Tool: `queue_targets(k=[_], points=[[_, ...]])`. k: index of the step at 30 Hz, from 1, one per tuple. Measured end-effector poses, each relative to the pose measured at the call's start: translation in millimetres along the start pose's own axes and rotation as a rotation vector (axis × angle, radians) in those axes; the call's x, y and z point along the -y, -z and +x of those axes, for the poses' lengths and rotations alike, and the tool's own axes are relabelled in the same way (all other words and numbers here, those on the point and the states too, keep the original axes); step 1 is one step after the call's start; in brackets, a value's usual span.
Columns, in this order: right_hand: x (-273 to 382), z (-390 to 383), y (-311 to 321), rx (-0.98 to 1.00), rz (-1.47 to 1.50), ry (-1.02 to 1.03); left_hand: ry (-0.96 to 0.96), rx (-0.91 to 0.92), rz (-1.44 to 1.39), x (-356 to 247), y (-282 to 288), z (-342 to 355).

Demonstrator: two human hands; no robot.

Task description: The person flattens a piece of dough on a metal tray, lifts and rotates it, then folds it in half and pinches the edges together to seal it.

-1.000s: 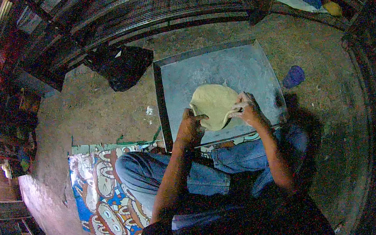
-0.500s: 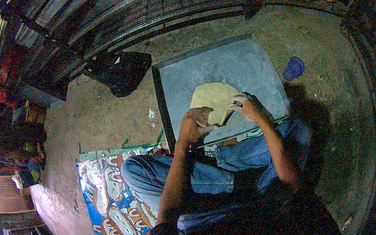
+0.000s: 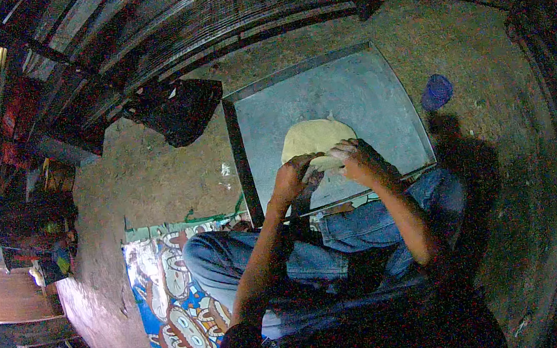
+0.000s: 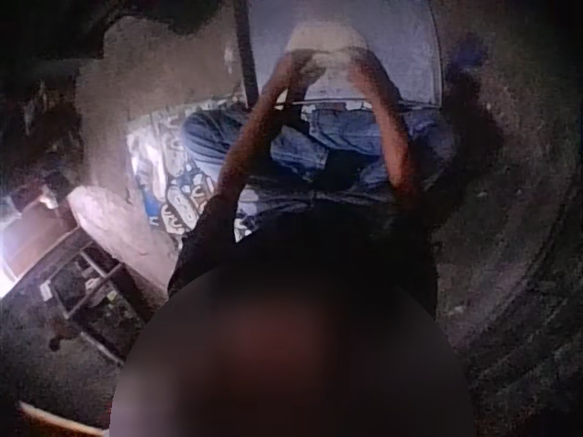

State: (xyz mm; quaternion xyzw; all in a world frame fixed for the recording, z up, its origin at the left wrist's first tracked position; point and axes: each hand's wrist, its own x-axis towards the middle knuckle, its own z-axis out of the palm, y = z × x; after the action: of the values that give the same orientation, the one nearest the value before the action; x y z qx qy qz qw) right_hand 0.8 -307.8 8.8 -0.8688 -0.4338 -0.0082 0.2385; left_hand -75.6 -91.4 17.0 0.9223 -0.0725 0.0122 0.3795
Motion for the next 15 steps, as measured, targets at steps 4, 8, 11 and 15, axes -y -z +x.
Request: queue_targets(k=[4,8,11,15], points=[[-6,6,-12,0.127,0.018,0.026,0.048,0.028,-0.246,35,1,14],[-8,0,-15,0.033,0.016,0.031,-0.123,-0.273,0.064,64,-11,56],[-5,7,-11,0.038,0.084,0.042,-0.105,-0.262,0.359,107,-20,78],[-29,-3,-48,-0.077,0.080,0.079,-0.112,-0.082,0.464,101,-23,108]])
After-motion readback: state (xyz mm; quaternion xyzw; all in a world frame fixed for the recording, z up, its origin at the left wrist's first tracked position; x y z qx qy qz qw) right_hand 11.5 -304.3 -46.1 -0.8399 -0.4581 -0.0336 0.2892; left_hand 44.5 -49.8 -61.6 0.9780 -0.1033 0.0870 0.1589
